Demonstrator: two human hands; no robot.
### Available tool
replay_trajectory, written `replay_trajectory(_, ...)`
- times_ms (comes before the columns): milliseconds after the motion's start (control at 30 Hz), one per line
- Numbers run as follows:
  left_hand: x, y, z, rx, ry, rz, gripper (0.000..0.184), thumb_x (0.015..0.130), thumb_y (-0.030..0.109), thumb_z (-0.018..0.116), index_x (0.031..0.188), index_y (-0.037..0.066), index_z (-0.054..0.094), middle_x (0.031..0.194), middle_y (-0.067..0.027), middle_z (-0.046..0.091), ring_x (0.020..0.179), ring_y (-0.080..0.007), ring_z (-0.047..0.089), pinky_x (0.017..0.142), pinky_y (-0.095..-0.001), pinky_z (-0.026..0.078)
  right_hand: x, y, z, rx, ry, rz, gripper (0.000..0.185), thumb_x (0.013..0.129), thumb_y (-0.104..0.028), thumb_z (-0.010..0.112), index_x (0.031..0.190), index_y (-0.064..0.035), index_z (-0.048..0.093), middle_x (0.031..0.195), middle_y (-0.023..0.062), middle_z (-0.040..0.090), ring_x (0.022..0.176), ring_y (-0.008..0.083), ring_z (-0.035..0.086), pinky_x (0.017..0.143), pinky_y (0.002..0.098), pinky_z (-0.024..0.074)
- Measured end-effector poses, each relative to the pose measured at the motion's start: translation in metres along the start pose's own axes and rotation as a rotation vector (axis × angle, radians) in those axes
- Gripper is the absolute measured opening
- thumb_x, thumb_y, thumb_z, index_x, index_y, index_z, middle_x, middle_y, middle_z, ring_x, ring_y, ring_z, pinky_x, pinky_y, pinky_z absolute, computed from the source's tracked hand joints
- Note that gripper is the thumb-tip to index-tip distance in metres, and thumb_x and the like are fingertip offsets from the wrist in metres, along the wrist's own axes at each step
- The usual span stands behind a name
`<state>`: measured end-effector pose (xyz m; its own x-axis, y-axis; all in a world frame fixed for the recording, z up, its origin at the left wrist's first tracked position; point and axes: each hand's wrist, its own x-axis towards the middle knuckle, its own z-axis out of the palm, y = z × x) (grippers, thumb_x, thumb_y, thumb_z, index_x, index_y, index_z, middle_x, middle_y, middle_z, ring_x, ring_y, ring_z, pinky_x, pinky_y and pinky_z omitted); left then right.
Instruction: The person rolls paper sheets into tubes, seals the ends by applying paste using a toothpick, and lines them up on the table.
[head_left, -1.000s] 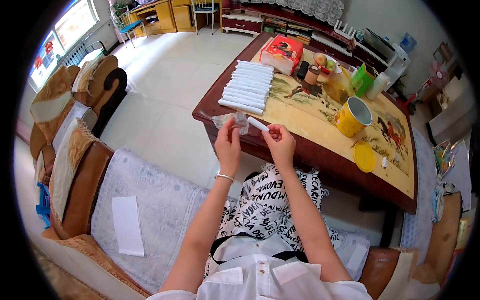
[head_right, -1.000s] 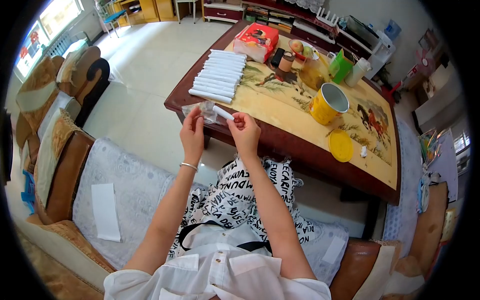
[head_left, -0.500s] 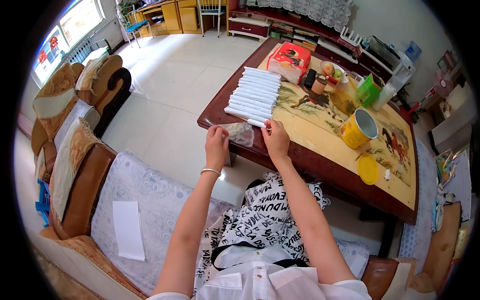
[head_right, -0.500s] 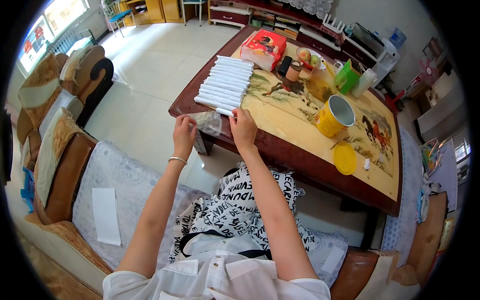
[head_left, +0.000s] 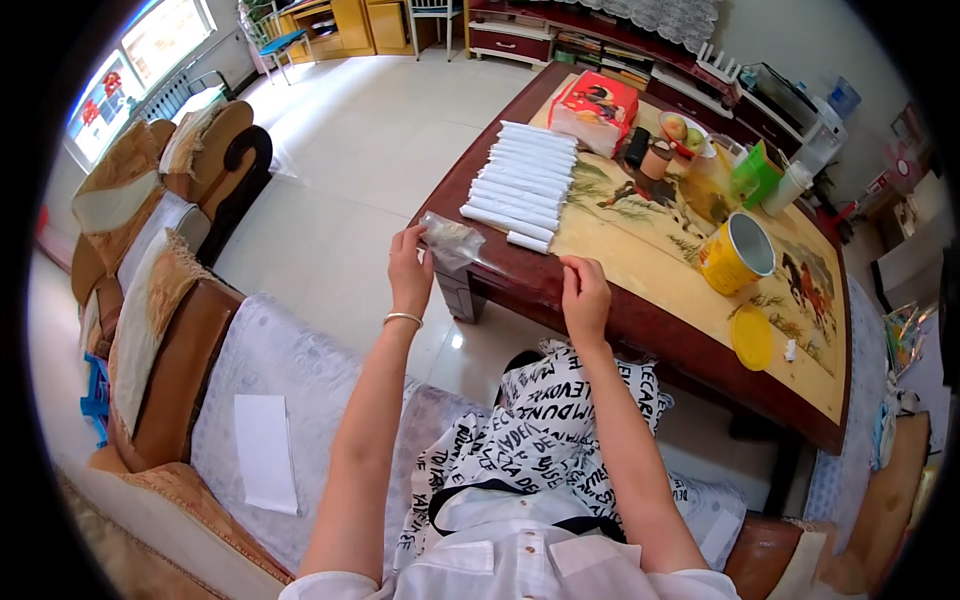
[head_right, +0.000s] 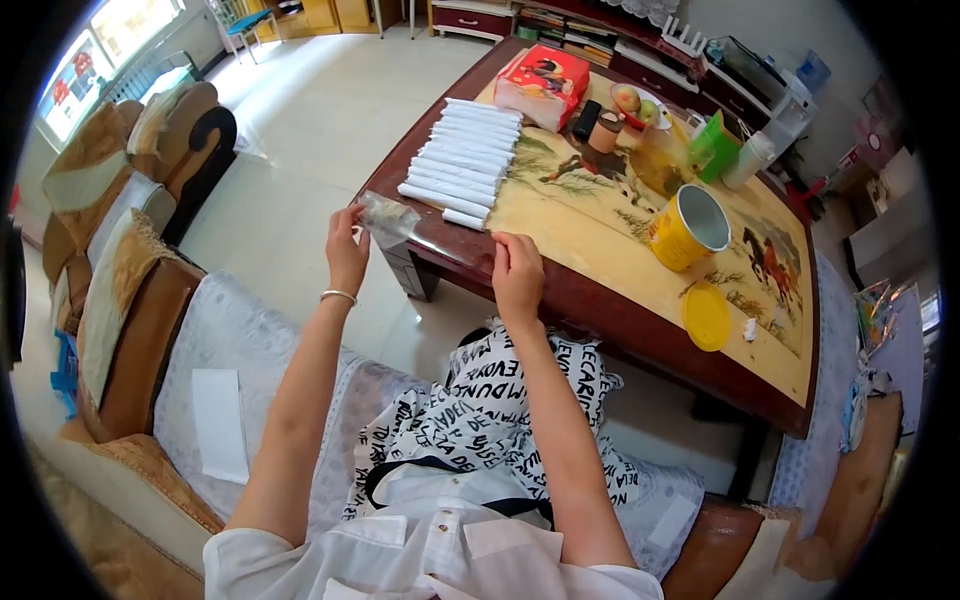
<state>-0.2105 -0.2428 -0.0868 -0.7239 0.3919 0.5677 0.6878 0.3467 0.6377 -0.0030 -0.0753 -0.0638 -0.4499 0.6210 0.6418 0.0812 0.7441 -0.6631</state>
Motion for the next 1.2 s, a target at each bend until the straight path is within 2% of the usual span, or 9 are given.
replay_trajectory(233, -0.027, -0.004, 0.011, -0.491, 0.121, -0.397, 0.03, 0.086, 0.003, 0.06, 0.114, 0.003, 0.05, 0.1, -0.0099, 0.057, 0.084, -0.019, 0.061, 0.073, -0.0295, 0.054, -0.005, -0.023, -0.003, 0.115, -0.015, 0.112, 0.008, 0.084, 0.0, 0.059, 0.091, -0.0022, 0.062, 0.085, 0.0118, 0.063, 0.074, 0.0256, 0.062, 0.066, 0.0317, 0.0488)
replay_trajectory(300, -0.032, 0.005, 0.012, -1.035, -0.009, -0.962, 0.027, 0.091, 0.013, 0.059, 0.113, 0.003, 0.047, 0.105, -0.0094, 0.057, 0.086, -0.017, 0.061, 0.074, -0.0275, 0.054, -0.006, -0.029, -0.001, 0.174, -0.088, 0.146, 0.008, 0.084, 0.0, 0.059, 0.091, -0.002, 0.062, 0.084, 0.0113, 0.063, 0.071, 0.0227, 0.062, 0.062, 0.0297, 0.0487)
replay_trajectory(467, -0.028, 0.013, 0.018, -1.15, -0.067, -0.934, 0.019, 0.092, 0.018, 0.058, 0.104, 0.005, 0.051, 0.096, -0.0056, 0.059, 0.083, -0.0136, 0.059, 0.072, -0.0255, 0.053, -0.013, -0.034, 0.0, 0.225, -0.11, 0.116, 0.009, 0.083, 0.002, 0.059, 0.091, -0.0023, 0.062, 0.084, 0.0111, 0.063, 0.068, 0.0215, 0.062, 0.058, 0.028, 0.048)
replay_trajectory(733, -0.037, 0.068, 0.016, -1.136, -0.066, -0.707, 0.008, 0.091, 0.011, 0.058, 0.096, 0.007, 0.053, 0.088, -0.002, 0.057, 0.08, -0.0116, 0.056, 0.079, -0.0249, 0.048, -0.042, -0.021, -0.033, 0.341, -0.077, 0.339, 0.007, 0.083, 0.001, 0.062, 0.089, -0.001, 0.062, 0.077, 0.0033, 0.061, 0.06, 0.0056, 0.051, 0.055, 0.0202, 0.0413)
replay_trajectory(867, -0.04, 0.127, 0.04, -1.253, -0.31, -0.555, 0.005, 0.092, 0.009, 0.055, 0.093, 0.006, 0.052, 0.091, -0.0024, 0.056, 0.084, -0.0119, 0.055, 0.081, -0.0273, 0.047, -0.049, -0.016, -0.075, 0.378, 0.009, 0.408, 0.007, 0.085, 0.0, 0.062, 0.091, -0.0008, 0.063, 0.079, 0.0024, 0.063, 0.066, 0.0065, 0.058, 0.059, 0.0207, 0.0463)
replay_trajectory(933, -0.032, 0.171, 0.059, -1.444, -0.366, -0.498, 0.002, 0.092, 0.01, 0.054, 0.093, 0.009, 0.052, 0.104, -0.0053, 0.06, 0.098, -0.0159, 0.059, 0.072, -0.0203, 0.045, -0.052, -0.007, -0.103, 0.39, 0.011, 0.458, 0.009, 0.088, 0.0, 0.057, 0.096, 0.0005, 0.061, 0.089, 0.0015, 0.062, 0.075, 0.0072, 0.058, 0.069, 0.0208, 0.049)
replay_trajectory(1067, -0.028, 0.219, 0.117, -1.584, -0.626, -0.679, 0.008, 0.092, 0.012, 0.055, 0.094, 0.007, 0.05, 0.106, -0.0088, 0.06, 0.095, -0.0199, 0.061, 0.069, -0.022, 0.05, -0.049, 0.0, -0.152, 0.402, 0.2, 0.477, 0.008, 0.089, -0.001, 0.058, 0.097, -0.0006, 0.061, 0.09, 0.0015, 0.062, 0.073, 0.0067, 0.056, 0.068, 0.0201, 0.0476)
replay_trajectory(1133, -0.035, 0.219, 0.153, -1.211, -0.847, -0.779, 0.016, 0.09, 0.011, 0.058, 0.102, 0.003, 0.051, 0.106, -0.0112, 0.06, 0.091, -0.0193, 0.062, 0.072, -0.0238, 0.053, -0.051, 0.004, -0.171, 0.395, 0.224, 0.472, 0.008, 0.09, -0.001, 0.058, 0.097, -0.0005, 0.06, 0.091, 0.0019, 0.061, 0.074, 0.0063, 0.055, 0.069, 0.0197, 0.0471)
replay_trajectory(1200, -0.043, 0.209, 0.178, -1.025, -0.805, -0.685, 0.02, 0.089, 0.01, 0.06, 0.105, 0.001, 0.052, 0.104, -0.0119, 0.061, 0.087, -0.018, 0.063, 0.071, -0.0243, 0.053, -0.055, 0.009, -0.185, 0.368, 0.235, 0.476, 0.007, 0.09, -0.002, 0.057, 0.097, -0.0004, 0.06, 0.092, 0.0022, 0.062, 0.076, 0.0059, 0.055, 0.07, 0.0197, 0.047)
